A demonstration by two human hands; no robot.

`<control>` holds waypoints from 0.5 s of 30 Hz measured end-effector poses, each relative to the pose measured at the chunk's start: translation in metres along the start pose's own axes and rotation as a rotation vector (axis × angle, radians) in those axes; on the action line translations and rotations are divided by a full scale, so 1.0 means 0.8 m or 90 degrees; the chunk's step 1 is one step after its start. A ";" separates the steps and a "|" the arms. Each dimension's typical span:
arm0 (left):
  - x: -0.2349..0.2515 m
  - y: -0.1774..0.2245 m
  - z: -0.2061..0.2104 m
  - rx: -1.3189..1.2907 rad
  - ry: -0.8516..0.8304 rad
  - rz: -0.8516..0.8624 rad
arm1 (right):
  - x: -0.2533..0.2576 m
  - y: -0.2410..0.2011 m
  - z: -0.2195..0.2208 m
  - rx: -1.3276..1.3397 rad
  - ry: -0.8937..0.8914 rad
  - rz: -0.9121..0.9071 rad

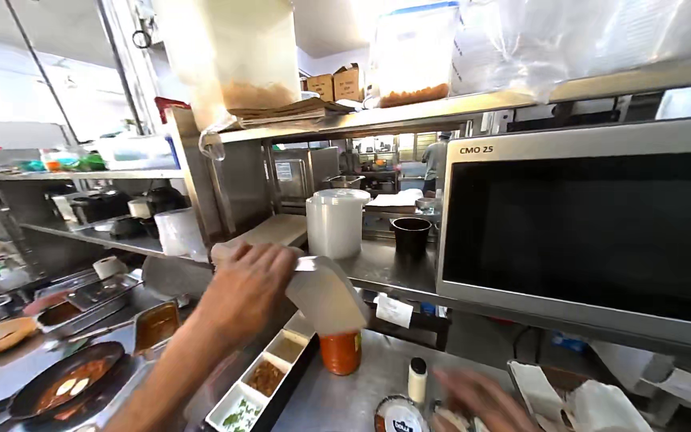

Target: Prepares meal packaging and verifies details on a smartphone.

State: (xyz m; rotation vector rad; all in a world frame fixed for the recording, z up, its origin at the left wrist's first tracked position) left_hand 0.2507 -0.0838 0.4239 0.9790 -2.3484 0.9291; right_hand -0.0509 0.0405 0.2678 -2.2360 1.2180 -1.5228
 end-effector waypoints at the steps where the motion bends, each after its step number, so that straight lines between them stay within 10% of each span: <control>1: 0.009 0.011 0.003 -0.017 0.009 0.028 | 0.041 -0.015 0.000 -0.028 -0.002 -0.024; 9: 0.074 0.037 0.008 -0.027 0.192 0.150 | 0.238 -0.001 0.028 -0.293 0.171 -0.062; 15: 0.075 0.029 0.120 -0.093 0.197 0.189 | 0.266 0.067 0.071 -0.446 0.162 -0.043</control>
Point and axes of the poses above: each hand's wrist, its own x-axis towards the middle knuckle, its own z-axis out of the palm, y = z × x, the point moved 3 cm from there along x, towards the middle knuckle, and after that the axes turned 8 degrees about -y, right-handed, at the moved point
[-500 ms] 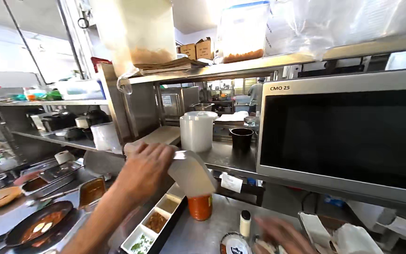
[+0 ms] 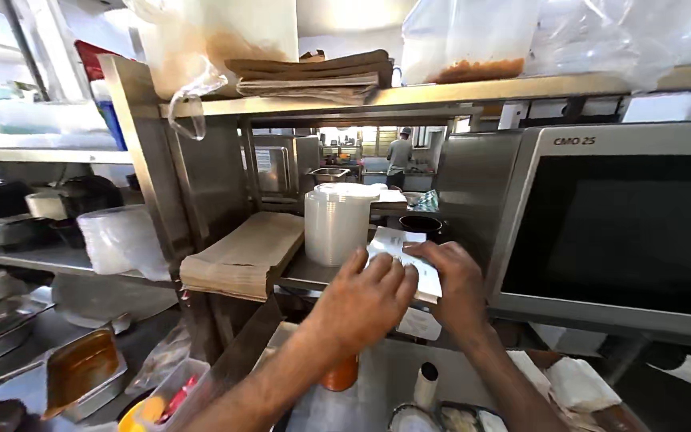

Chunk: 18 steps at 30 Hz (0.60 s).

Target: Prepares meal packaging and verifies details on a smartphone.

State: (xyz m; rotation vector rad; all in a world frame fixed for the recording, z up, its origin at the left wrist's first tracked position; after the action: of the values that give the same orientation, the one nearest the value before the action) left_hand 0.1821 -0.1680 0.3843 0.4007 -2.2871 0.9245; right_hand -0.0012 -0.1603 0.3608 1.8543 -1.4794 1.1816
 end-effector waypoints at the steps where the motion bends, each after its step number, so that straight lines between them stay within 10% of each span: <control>1: -0.009 0.000 0.024 -0.031 -0.019 0.000 | -0.009 0.009 0.020 -0.001 -0.037 0.005; 11: -0.037 -0.012 0.157 -0.300 -0.185 -0.073 | -0.019 -0.007 0.016 -0.099 -0.618 0.247; 18: -0.060 0.014 0.148 -0.355 -0.040 -0.189 | 0.225 0.073 0.070 -0.098 -0.245 0.264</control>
State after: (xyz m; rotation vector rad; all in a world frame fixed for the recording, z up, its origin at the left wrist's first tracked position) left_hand 0.1608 -0.2415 0.2811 0.5026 -2.3355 0.1136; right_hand -0.0314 -0.3166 0.4777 1.7886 -2.1847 0.8718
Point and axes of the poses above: each hand's wrist, its own x-axis towards the middle knuckle, its own z-axis out of the palm, y = z × x, the point moved 3 cm from there along x, towards the middle knuckle, and after that the axes turned 8 degrees about -y, right-handed, at the moved point
